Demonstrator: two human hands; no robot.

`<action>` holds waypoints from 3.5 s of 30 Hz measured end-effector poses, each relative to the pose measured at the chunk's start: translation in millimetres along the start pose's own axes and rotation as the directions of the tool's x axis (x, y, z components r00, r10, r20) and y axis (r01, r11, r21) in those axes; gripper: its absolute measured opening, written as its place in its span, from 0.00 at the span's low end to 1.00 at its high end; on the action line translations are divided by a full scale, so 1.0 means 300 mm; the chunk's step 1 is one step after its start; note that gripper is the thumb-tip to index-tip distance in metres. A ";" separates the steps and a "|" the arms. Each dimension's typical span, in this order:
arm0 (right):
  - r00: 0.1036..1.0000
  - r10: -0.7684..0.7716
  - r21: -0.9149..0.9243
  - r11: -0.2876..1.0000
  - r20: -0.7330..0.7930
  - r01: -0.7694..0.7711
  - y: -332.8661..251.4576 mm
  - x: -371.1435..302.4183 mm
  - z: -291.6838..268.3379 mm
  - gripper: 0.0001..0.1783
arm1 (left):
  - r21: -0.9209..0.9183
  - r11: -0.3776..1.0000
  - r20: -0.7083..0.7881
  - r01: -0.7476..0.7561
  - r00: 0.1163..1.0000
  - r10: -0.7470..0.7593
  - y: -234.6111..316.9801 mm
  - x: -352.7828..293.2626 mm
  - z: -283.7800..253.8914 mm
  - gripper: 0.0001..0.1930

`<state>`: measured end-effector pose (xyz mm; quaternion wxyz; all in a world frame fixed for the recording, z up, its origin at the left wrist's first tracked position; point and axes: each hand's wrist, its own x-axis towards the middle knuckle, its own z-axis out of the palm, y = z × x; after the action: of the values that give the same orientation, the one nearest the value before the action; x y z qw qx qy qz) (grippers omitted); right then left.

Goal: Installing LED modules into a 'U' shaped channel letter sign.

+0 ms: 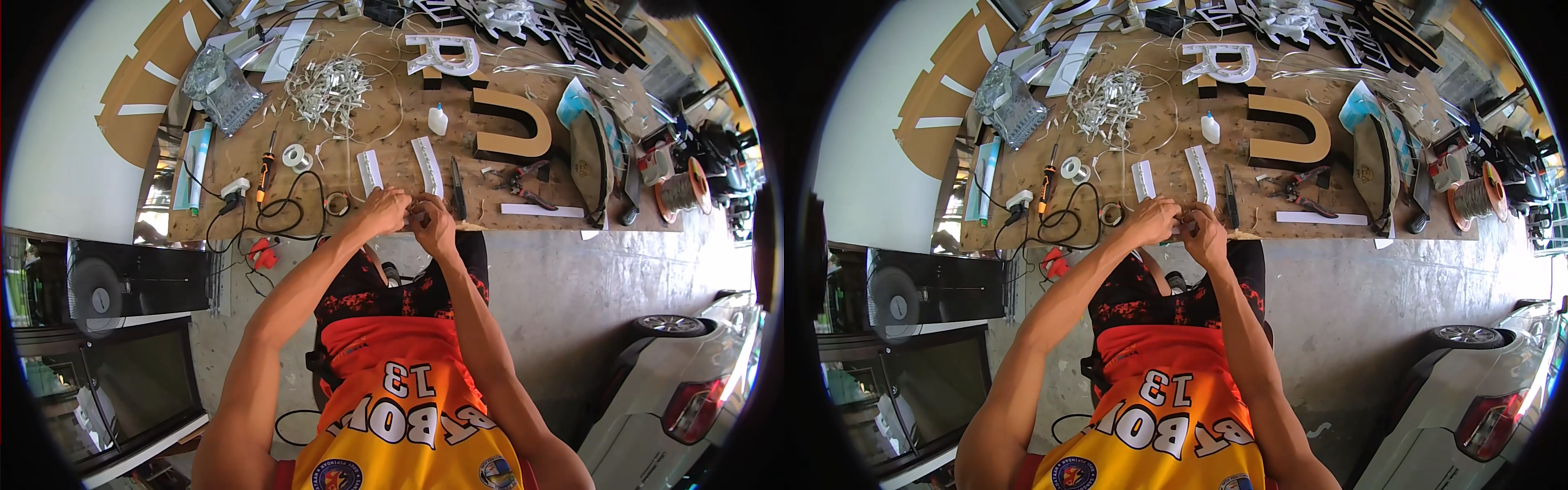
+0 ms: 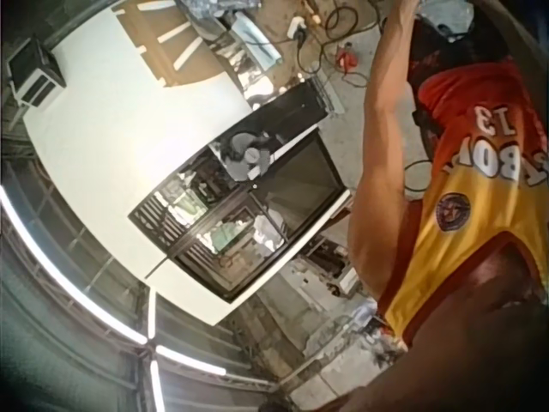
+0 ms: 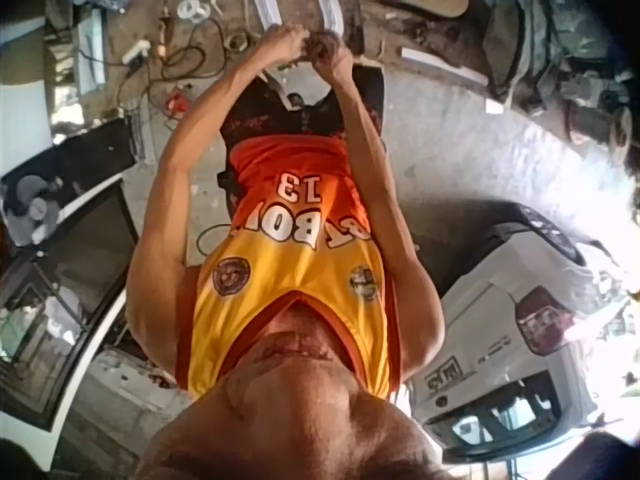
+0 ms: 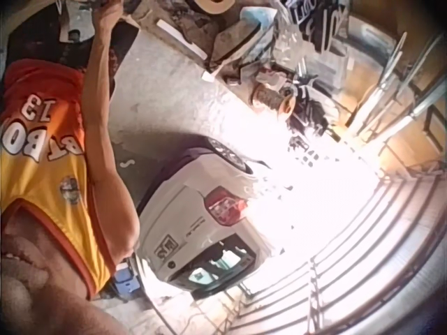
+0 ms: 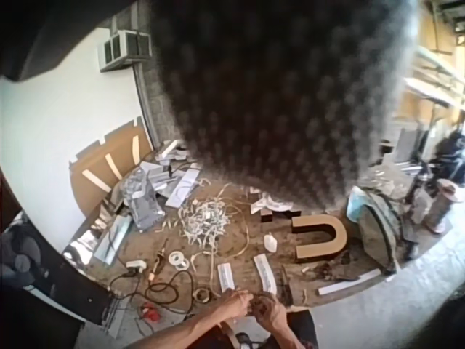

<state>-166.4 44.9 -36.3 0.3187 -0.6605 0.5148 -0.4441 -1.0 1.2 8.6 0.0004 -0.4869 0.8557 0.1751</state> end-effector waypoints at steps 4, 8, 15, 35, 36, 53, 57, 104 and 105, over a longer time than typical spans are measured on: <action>0.995 -0.092 -0.015 0.996 -0.045 0.092 0.000 -0.008 0.007 0.10 | -0.049 0.995 0.211 0.090 0.974 -0.077 -0.017 0.055 -0.019 0.15; 0.992 -0.108 -0.024 0.994 -0.066 0.106 -0.003 -0.009 0.010 0.10 | -0.145 0.974 0.285 0.172 0.950 -0.125 -0.030 0.082 -0.029 0.15; 0.999 -0.031 0.017 0.999 -0.015 0.031 -0.007 -0.006 -0.004 0.10 | -0.233 0.966 0.297 0.116 0.954 -0.044 -0.072 0.069 -0.014 0.17; 1.000 -0.019 -0.047 0.999 0.011 0.019 0.026 0.005 0.023 0.06 | -0.386 0.884 -0.256 -0.264 0.951 0.172 -0.063 -0.036 0.017 0.09; 1.000 -0.019 -0.074 0.997 -0.004 0.019 0.019 0.003 0.027 0.06 | -0.362 0.889 -0.290 -0.279 0.941 0.177 -0.064 -0.038 0.025 0.09; 0.984 -0.146 -0.095 0.986 -0.106 0.136 0.012 -0.019 0.051 0.07 | -0.471 0.879 -0.185 0.075 0.966 -0.181 -0.025 -0.026 0.044 0.08; 0.981 -0.174 -0.139 0.977 -0.091 0.160 0.027 -0.020 0.052 0.09 | -0.513 0.853 -0.207 0.099 0.950 -0.234 0.004 -0.047 0.032 0.07; 0.953 -0.115 0.035 0.993 0.281 0.110 -0.231 -0.058 0.006 0.04 | -0.777 0.627 -0.247 0.048 0.894 -0.374 0.163 -0.494 -0.026 0.26; 0.952 -0.116 0.034 0.993 0.283 0.111 -0.232 -0.063 0.014 0.04 | -0.760 0.641 -0.217 0.108 0.888 -0.406 0.182 -0.484 -0.050 0.26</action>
<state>-136.5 81.3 18.3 0.3693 -0.7429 0.4209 -0.3668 32.4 143.2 63.8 -0.3284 -0.5884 0.6183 0.4045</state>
